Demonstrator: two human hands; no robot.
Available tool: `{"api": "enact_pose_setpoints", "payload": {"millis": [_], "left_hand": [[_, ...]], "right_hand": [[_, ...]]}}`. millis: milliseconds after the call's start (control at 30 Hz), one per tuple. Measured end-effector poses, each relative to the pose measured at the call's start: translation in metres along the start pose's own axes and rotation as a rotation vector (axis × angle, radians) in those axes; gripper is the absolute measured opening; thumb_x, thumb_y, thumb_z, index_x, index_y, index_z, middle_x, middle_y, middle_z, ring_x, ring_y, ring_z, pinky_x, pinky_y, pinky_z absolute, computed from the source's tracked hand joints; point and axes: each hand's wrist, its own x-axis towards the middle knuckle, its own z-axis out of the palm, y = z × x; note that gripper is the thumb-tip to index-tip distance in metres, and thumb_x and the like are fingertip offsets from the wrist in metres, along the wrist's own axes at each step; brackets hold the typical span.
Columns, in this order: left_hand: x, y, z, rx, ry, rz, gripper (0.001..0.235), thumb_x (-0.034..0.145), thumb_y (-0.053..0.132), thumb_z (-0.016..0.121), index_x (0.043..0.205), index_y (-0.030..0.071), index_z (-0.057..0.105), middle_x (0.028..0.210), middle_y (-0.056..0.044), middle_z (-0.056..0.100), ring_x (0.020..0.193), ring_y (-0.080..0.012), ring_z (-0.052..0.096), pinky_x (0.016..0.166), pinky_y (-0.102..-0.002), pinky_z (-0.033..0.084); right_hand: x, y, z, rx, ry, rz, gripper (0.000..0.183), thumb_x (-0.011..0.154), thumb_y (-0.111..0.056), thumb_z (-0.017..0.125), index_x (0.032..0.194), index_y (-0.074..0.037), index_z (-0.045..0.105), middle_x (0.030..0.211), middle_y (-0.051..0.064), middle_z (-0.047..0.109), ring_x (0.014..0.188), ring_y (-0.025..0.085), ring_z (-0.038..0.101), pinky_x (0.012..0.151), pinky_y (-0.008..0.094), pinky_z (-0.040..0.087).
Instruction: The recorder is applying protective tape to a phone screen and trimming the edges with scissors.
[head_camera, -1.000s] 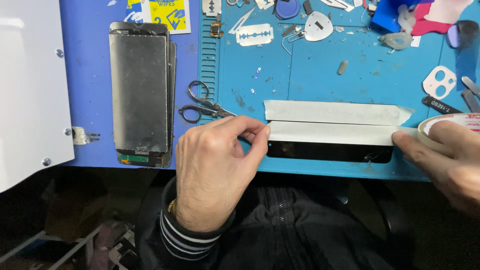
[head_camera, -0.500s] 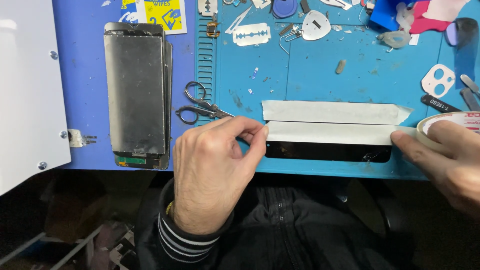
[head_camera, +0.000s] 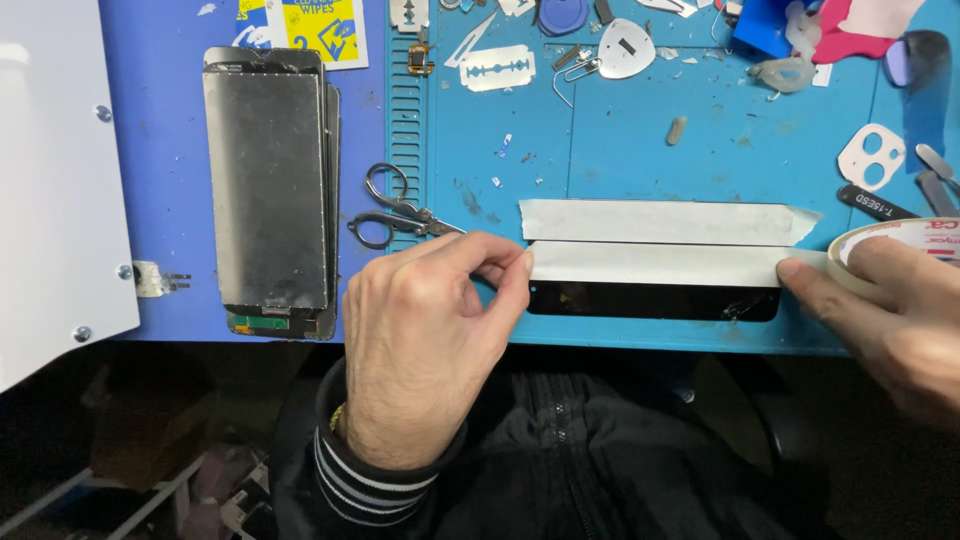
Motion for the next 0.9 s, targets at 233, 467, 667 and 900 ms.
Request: {"api": "enact_pose_setpoints", "payload": {"millis": [233, 467, 667, 900], "left_hand": [[0.0, 0.0, 0.0, 0.011, -0.004, -0.009, 0.015, 0.089, 0.021, 0.076, 0.076, 0.019, 0.071, 0.059, 0.007, 0.061, 0.047, -0.0183, 0.053, 0.052, -0.039, 0.04], [-0.001, -0.001, 0.001, 0.015, -0.002, -0.007, 0.014, 0.088, 0.02, 0.076, 0.075, 0.019, 0.07, 0.055, 0.006, 0.056, 0.048, -0.0219, 0.052, 0.052, -0.04, 0.04], [-0.001, -0.001, 0.0, 0.014, 0.003, 0.0, 0.013, 0.089, 0.02, 0.076, 0.076, 0.02, 0.071, 0.057, 0.006, 0.057, 0.047, -0.0201, 0.052, 0.052, -0.039, 0.04], [-0.001, 0.0, 0.0, 0.027, 0.005, -0.009, 0.015, 0.088, 0.021, 0.077, 0.075, 0.021, 0.069, 0.056, 0.007, 0.057, 0.048, -0.0206, 0.052, 0.052, -0.039, 0.04]], "right_hand": [[0.0, -0.001, -0.001, 0.047, 0.061, 0.121, 0.073, 0.095, -0.016, 0.03, 0.161, 0.013, 0.032, 0.126, 0.026, 0.059, 0.123, 0.035, 0.057, 0.114, 0.039, 0.047], [0.001, 0.001, -0.009, 0.106, 0.044, 0.175, 0.072, 0.096, -0.018, 0.03, 0.162, 0.01, 0.032, 0.125, 0.021, 0.057, 0.123, 0.03, 0.057, 0.114, 0.033, 0.046], [0.004, 0.004, -0.01, 0.008, -0.022, 0.059, 0.077, 0.095, -0.021, 0.029, 0.162, 0.017, 0.03, 0.125, 0.025, 0.059, 0.122, 0.036, 0.056, 0.115, 0.04, 0.044], [0.004, -0.002, -0.01, 0.1, -0.042, 0.165, 0.078, 0.095, -0.023, 0.031, 0.165, 0.012, 0.029, 0.124, 0.013, 0.056, 0.124, 0.024, 0.052, 0.111, 0.026, 0.042]]}}
